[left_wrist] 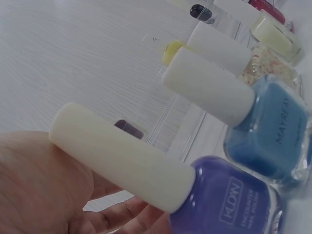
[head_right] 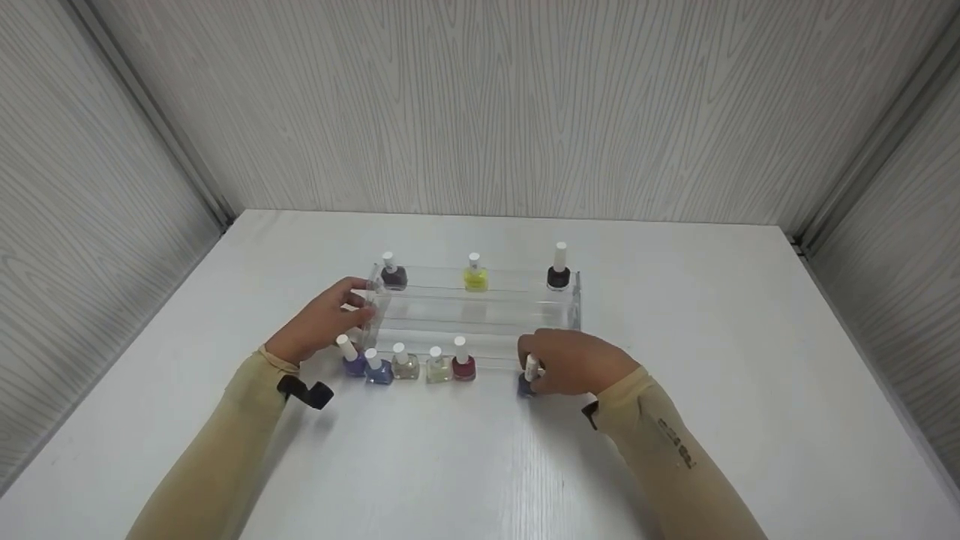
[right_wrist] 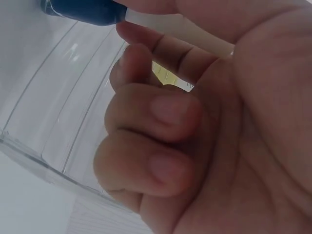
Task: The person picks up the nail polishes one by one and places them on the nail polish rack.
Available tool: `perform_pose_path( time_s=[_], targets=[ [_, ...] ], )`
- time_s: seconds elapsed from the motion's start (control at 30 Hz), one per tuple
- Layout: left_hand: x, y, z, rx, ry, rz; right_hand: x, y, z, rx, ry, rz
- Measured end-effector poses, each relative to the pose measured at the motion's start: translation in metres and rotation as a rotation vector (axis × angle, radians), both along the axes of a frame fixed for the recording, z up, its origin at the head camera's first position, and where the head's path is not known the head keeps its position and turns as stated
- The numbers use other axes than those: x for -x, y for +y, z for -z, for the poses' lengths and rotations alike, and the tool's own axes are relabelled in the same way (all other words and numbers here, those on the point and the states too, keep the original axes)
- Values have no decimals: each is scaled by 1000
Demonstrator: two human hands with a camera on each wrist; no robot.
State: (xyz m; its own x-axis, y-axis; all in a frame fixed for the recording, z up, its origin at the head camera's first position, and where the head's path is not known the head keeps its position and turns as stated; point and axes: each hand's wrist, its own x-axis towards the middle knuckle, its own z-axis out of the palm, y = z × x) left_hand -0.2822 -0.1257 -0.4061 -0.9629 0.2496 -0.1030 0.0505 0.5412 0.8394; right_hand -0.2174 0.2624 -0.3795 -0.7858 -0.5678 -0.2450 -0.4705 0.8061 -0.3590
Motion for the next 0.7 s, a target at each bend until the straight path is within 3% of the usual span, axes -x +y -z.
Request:
perform_pose_path(
  time_s=[0.37,0.7],
  targets=[
    [2,-1,1,-5,-12,9,0,-2,8,76,-22,4],
    [3,-1,3,-31,-4,6,-1,-2,7,68,-28,13]
  ],
)
